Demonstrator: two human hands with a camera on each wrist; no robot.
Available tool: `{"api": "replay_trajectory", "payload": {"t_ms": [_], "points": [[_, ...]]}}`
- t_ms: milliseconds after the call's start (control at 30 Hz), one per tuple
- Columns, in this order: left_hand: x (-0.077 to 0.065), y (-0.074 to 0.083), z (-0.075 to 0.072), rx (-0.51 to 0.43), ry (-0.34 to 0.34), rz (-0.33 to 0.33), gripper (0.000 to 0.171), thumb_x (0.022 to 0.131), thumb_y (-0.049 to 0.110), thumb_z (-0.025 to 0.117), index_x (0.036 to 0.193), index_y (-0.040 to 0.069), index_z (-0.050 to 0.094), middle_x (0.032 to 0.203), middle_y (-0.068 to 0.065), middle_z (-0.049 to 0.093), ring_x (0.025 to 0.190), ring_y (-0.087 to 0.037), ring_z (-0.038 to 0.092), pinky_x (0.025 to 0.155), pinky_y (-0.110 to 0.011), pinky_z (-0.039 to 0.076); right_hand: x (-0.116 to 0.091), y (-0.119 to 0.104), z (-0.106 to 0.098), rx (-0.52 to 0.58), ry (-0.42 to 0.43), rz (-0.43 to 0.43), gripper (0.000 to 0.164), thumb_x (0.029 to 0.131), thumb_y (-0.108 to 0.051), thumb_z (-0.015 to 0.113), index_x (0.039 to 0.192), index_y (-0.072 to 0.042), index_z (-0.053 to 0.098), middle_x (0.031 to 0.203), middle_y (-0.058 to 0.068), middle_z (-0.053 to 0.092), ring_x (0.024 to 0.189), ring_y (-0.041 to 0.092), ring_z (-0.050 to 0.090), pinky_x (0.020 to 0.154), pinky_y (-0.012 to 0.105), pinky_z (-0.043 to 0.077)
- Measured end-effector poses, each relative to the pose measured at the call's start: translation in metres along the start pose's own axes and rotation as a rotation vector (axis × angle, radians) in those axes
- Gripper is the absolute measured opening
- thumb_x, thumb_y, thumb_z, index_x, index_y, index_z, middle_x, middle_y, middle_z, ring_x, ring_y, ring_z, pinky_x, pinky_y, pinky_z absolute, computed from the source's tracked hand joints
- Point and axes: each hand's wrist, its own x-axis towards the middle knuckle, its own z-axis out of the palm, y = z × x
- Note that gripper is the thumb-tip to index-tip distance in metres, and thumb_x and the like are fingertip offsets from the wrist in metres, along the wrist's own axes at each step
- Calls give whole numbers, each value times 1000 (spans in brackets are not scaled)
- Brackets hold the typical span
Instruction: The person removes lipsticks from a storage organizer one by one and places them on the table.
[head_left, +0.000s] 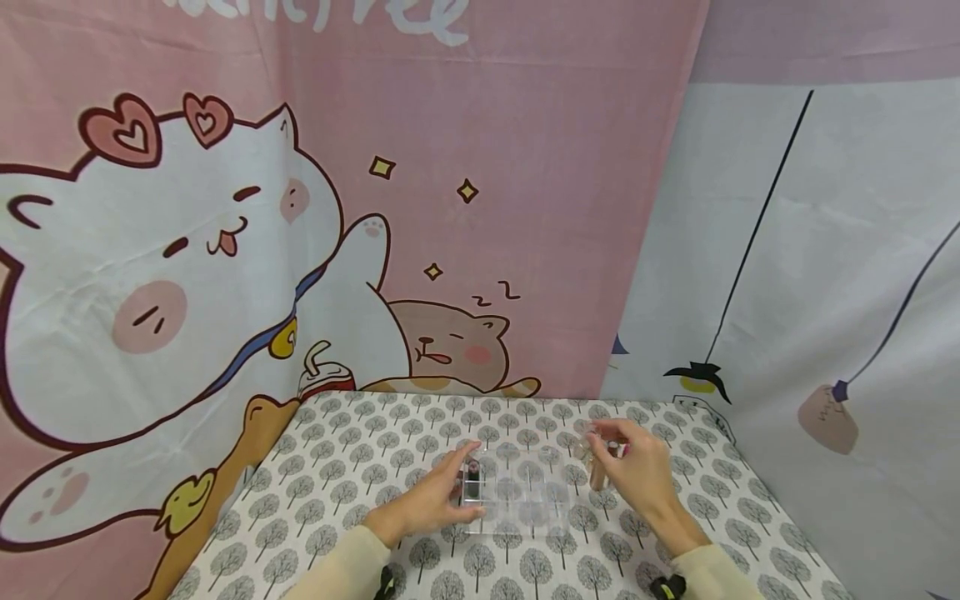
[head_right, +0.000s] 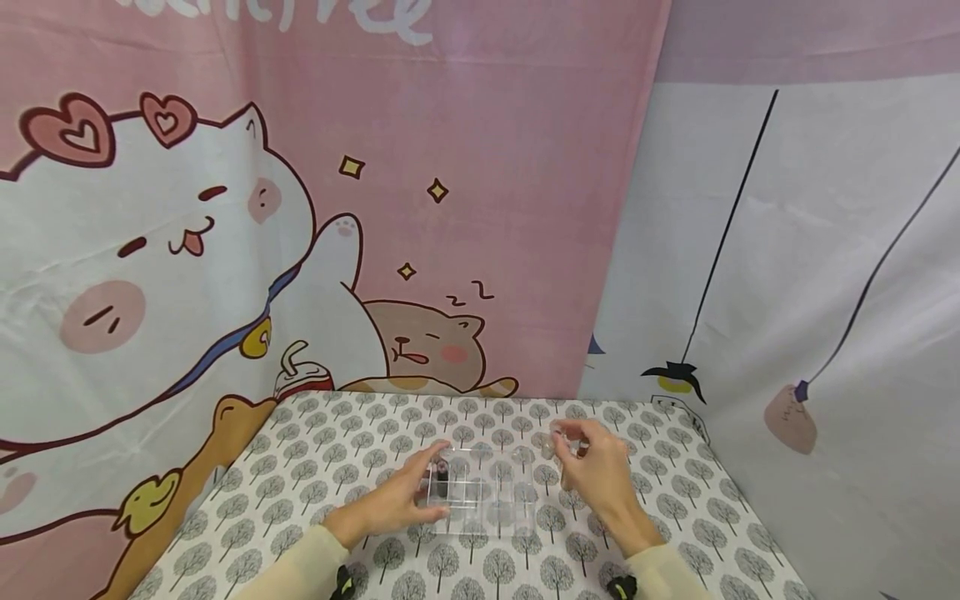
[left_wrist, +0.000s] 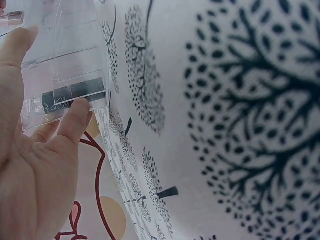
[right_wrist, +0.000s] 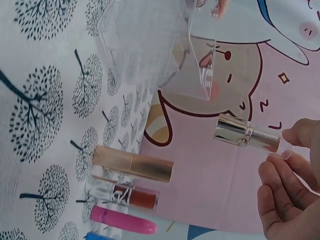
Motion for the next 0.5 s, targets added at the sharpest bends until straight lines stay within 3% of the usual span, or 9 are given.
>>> {"api": "replay_trajectory", "payload": {"t_ms": [67,167,300,500], "points": [[0,0,0,2,0,-2,117,101,55,90,185,49,9,193,-16,29,156,-45,61,130,-69,57,0,3,-2,0,-3,21,24,91,-3,97,113,-6,87,95,6,87,73,11,72,54,8,47],[0,0,1,2,0,-4,117,101,55,90,185,49,9,193,-16,29,154,-44,64,129,-68,58,0,7,-6,6,-7,52,24,93,-3,96,115,-6,86,99,9,88,76,16,75,55,7,48],[0,0,1,10,1,-5,117,101,57,89,185,49,9,193,-16,29,154,-45,64,129,-68,58,0,14,-9,-4,6,67,24,93,-2,96,116,-5,87,101,13,89,87,34,84,71,-1,52],[0,0,1,14,2,-3,117,101,59,89,186,49,9,192,-16,31,152,-43,65,128,-68,59,0,23,-16,4,-7,130,24,95,-3,94,118,-4,86,104,14,89,93,38,85,86,-7,49]]}}
